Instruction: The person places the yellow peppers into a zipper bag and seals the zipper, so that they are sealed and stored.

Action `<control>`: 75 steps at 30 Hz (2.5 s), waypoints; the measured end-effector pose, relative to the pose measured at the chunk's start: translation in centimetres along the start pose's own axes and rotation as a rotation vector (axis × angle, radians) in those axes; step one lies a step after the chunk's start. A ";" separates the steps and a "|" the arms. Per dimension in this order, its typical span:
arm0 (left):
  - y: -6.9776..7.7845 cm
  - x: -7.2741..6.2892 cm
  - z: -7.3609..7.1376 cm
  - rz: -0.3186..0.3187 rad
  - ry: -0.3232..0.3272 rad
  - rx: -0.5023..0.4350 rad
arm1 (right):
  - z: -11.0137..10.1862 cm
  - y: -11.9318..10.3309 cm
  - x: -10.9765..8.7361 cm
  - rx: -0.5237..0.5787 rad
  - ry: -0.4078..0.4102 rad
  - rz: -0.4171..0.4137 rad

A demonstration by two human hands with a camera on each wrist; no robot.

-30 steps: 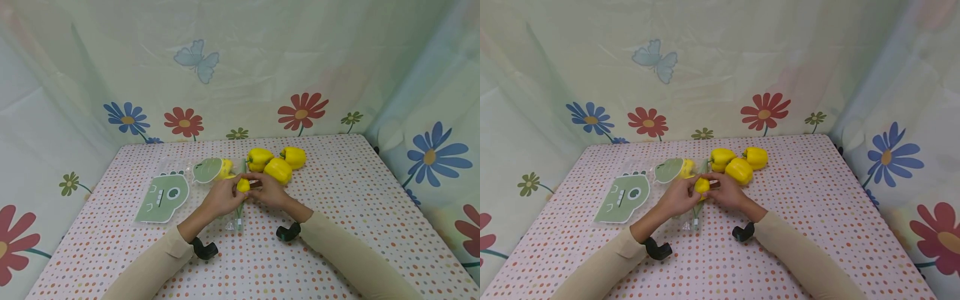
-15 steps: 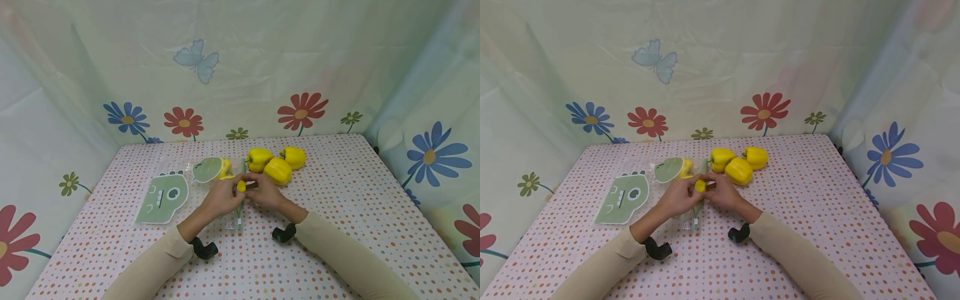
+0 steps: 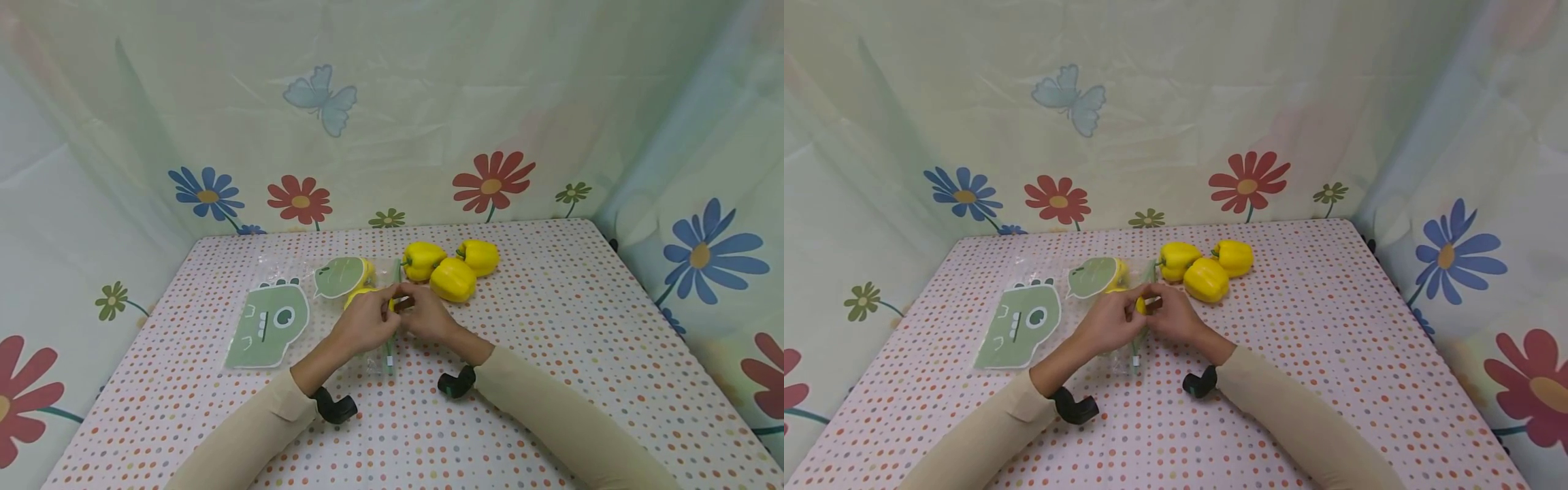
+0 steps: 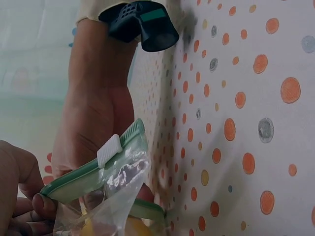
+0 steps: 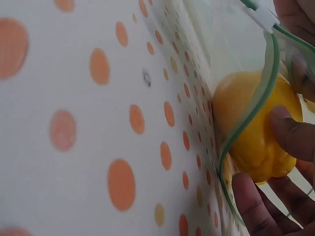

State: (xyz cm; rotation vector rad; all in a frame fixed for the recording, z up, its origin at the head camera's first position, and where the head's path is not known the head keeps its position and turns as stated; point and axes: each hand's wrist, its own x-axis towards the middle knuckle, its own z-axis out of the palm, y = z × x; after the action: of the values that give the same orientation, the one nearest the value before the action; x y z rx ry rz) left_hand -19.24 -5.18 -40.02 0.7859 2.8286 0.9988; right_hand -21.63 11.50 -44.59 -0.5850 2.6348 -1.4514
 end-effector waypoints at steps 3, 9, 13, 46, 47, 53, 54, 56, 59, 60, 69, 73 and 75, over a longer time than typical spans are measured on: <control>0.1 0.1 0.1 0.008 0.010 -0.011 | 0.4 -0.1 0.0 0.023 -0.005 0.021; -0.1 0.2 0.3 0.012 0.022 -0.025 | 1.2 -0.5 0.1 -0.001 -0.018 0.031; -0.1 0.1 0.3 0.006 0.027 -0.025 | 1.6 -0.7 0.2 -0.030 -0.015 0.016; -0.3 0.1 0.4 0.007 0.018 -0.039 | 2.5 -0.8 0.2 -0.047 0.019 -0.015; -0.3 0.2 0.4 0.009 0.019 -0.038 | 2.6 -0.8 0.3 -0.045 0.017 -0.027; -0.3 0.1 0.5 0.015 0.021 -0.037 | 3.0 -0.6 0.6 -0.017 -0.003 -0.055; -0.3 0.1 0.5 0.012 0.020 -0.040 | 3.1 -0.5 0.7 -0.014 -0.004 -0.054; -0.3 0.1 0.5 0.007 0.016 -0.043 | 3.1 -0.5 0.7 -0.018 -0.006 -0.054; -0.3 0.1 0.5 0.000 0.012 -0.047 | 3.1 -0.5 0.7 -0.033 -0.026 -0.059; -0.3 0.1 0.5 -0.001 0.011 -0.048 | 3.0 -0.6 0.7 -0.041 -0.034 -0.060; -0.2 0.1 0.4 -0.002 0.010 -0.037 | 1.1 -1.4 -0.2 -0.051 -0.087 0.034; -0.2 0.0 0.3 -0.012 0.002 -0.052 | -0.1 -1.7 -1.0 -0.022 -0.034 0.059; -0.2 0.0 0.3 -0.012 -0.001 -0.059 | -0.9 -1.7 -1.5 -0.039 0.010 0.028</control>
State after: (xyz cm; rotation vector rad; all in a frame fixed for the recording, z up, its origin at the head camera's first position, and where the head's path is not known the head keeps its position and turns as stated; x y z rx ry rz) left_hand -19.25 -5.16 -40.40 0.7629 2.7857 1.0751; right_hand -20.01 11.95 -42.82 -0.5439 2.6732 -1.4028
